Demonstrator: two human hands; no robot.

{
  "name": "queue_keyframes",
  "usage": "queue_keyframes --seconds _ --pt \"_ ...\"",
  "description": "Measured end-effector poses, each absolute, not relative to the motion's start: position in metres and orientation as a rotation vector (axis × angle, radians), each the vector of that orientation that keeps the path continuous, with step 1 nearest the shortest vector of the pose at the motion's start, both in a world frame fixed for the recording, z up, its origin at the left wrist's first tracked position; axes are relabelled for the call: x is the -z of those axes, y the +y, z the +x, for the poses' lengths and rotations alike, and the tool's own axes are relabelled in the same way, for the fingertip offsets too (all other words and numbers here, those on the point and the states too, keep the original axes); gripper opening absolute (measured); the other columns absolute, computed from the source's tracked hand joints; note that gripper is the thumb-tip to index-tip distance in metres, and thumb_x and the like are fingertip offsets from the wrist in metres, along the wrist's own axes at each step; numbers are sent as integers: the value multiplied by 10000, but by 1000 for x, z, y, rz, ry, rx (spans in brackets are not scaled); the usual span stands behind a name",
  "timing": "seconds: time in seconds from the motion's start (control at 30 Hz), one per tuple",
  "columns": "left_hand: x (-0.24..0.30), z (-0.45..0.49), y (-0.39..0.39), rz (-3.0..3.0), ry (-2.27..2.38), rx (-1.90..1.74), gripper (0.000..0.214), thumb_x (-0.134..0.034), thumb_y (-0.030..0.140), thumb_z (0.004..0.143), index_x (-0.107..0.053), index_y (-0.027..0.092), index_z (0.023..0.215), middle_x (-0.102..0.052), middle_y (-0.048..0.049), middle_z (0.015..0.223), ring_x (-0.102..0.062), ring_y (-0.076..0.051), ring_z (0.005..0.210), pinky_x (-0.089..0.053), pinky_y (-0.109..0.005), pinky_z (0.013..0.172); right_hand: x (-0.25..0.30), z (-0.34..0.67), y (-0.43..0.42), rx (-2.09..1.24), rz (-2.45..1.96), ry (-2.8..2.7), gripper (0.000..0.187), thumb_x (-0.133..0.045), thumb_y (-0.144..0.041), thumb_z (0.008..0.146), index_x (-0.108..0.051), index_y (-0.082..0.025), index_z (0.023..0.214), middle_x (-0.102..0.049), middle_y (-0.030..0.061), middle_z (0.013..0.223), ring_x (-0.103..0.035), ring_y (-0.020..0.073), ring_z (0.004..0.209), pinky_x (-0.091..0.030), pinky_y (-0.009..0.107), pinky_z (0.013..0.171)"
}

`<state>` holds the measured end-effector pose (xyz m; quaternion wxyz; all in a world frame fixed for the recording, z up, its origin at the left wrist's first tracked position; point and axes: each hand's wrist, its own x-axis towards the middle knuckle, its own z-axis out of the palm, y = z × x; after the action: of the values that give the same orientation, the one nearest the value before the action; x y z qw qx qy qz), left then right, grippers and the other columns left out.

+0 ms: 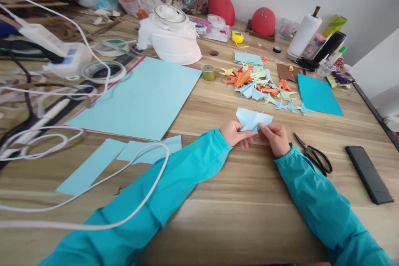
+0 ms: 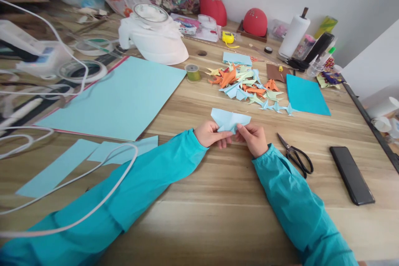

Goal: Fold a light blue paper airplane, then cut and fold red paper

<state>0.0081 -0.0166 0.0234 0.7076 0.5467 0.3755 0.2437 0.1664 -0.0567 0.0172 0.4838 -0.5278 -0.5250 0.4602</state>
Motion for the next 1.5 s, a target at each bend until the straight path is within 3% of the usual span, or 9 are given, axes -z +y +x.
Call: queue_keyframes --seconds 0.43,0.63,0.97,1.5 --pt "-23 7 -15 1213 820 -547 301 -681 294 711 -589 88 512 -588 -12 445 -536 -82 364 -450 -181 371 -20 164 -59 -1068 -1270 -1316 359 -615 -471 737 -630 -160 559 -592 4 499 -527 106 443 -429 232 452" --pt "-23 8 -18 1267 882 -551 278 -666 254 727 -594 83 520 -584 -3 444 -528 -72 361 -445 -176 377 -16 164 -57 -1120 -1301 -1281 299 -741 -427 604 -658 -140 593 -616 11 490 -531 114 445 -415 223 433" --pt "-24 9 -18 1238 897 -554 252 -641 155 738 -589 84 502 -573 3 411 -516 -70 337 -433 -171 361 -19 164 -58 -1099 -1324 -1296 398 -642 -487 698 -629 -136 512 -592 13 447 -523 101 424 -435 223 452" --pt "-20 9 -18 1242 875 -550 215 -639 174 741 -608 87 546 -613 -3 479 -540 -77 362 -443 -176 358 -21 161 -58 -1062 -1309 -1314 406 -642 -494 689 -616 -139 494 -579 6 430 -512 92 404 -427 213 427"
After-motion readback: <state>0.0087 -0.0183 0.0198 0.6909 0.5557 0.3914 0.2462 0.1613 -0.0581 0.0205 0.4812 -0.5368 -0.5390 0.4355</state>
